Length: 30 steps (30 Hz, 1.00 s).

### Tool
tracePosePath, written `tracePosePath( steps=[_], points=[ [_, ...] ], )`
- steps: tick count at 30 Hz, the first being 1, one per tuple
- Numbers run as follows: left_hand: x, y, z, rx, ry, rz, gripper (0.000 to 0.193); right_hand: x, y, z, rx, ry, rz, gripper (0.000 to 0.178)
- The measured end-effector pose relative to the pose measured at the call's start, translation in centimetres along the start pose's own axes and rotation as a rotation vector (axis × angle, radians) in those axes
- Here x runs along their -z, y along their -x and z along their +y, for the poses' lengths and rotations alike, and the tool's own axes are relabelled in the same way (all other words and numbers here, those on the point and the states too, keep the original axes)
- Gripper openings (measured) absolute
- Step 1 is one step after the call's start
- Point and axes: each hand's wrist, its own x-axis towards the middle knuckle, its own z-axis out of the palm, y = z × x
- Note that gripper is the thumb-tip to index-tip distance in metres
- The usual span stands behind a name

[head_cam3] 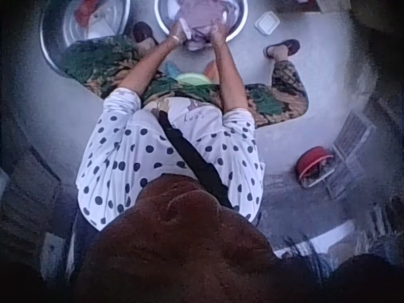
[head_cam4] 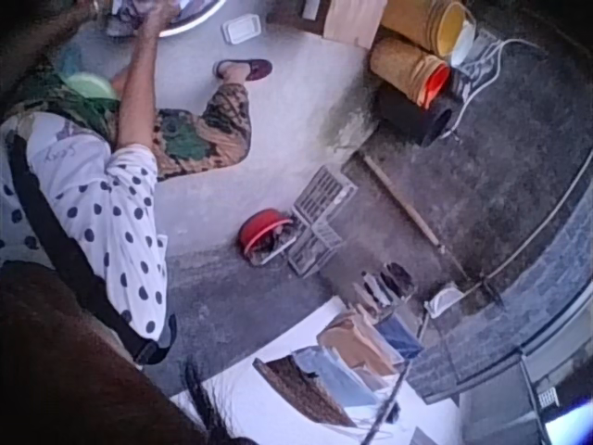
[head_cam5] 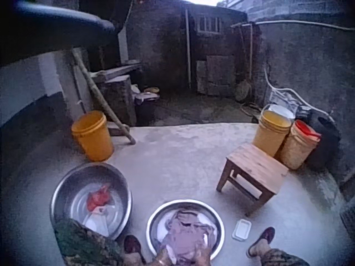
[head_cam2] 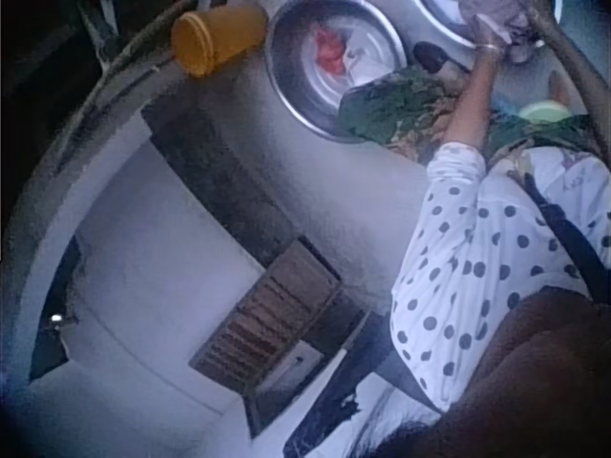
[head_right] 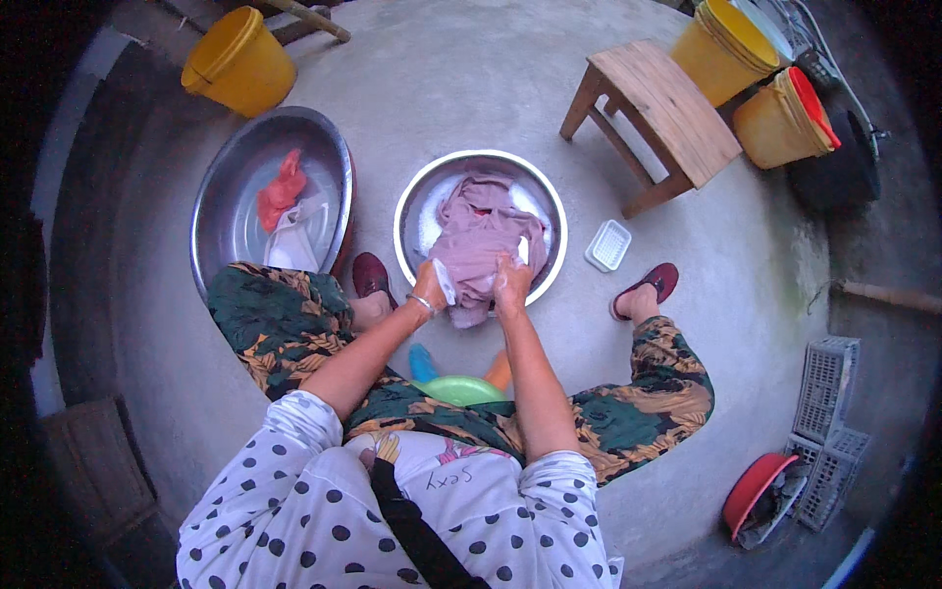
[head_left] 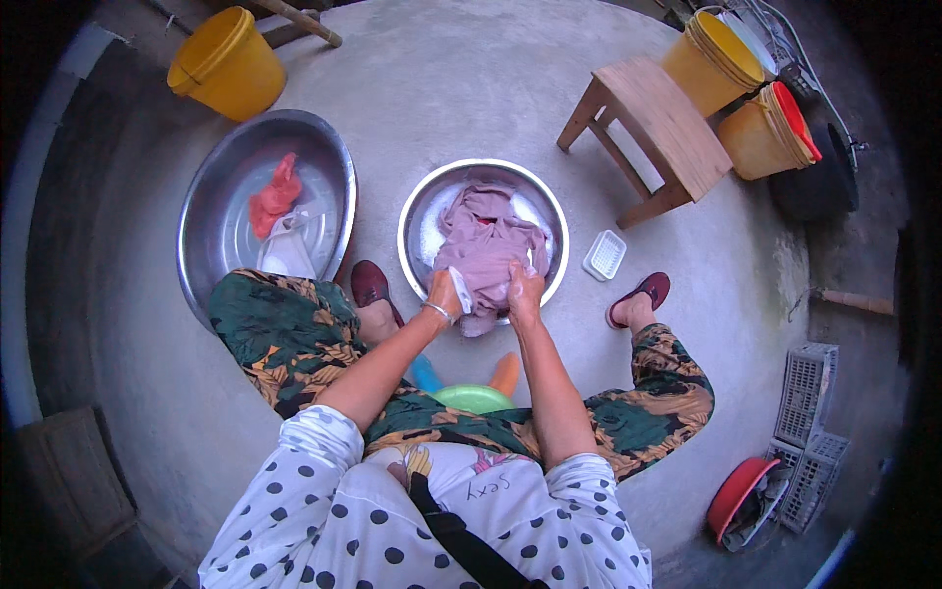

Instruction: The person sits on a small stool and hand-washes a pink garment in a metal basin. They repeatedly apply soap with a bar, scrub the fabric, and rinse it in the water. The person handles the garment one at a time, focusing on different sections throughout the process.

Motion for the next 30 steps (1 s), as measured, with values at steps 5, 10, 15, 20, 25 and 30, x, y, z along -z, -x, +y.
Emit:
tracePosePath(
  steps=[5,10,15,20,25,30],
  points=[
    [1.8,1.0,2.3,-0.02,0.192,0.126,0.019,1.7,-3.1,2.8,0.05,-0.143,0.076,0.027],
    [4.0,1.2,1.9,0.112,0.533,0.095,0.018,3.4,-5.4,3.6,0.016,-0.234,0.203,0.028],
    [6.4,0.6,2.0,0.285,1.534,-0.078,0.016,4.3,-5.2,2.5,-0.067,-0.375,0.191,0.025],
    [6.9,0.6,2.5,0.336,1.709,-0.116,0.019,4.2,-5.7,3.4,-0.112,-0.435,0.2,0.03],
    [6.8,0.5,2.4,0.325,1.702,-0.096,0.021,4.1,-5.0,2.7,-0.186,-0.415,0.188,0.034],
    [6.8,0.4,3.3,0.279,1.695,-0.038,0.027,4.2,-4.3,2.2,-0.027,-0.434,-0.083,0.034]
  ],
)
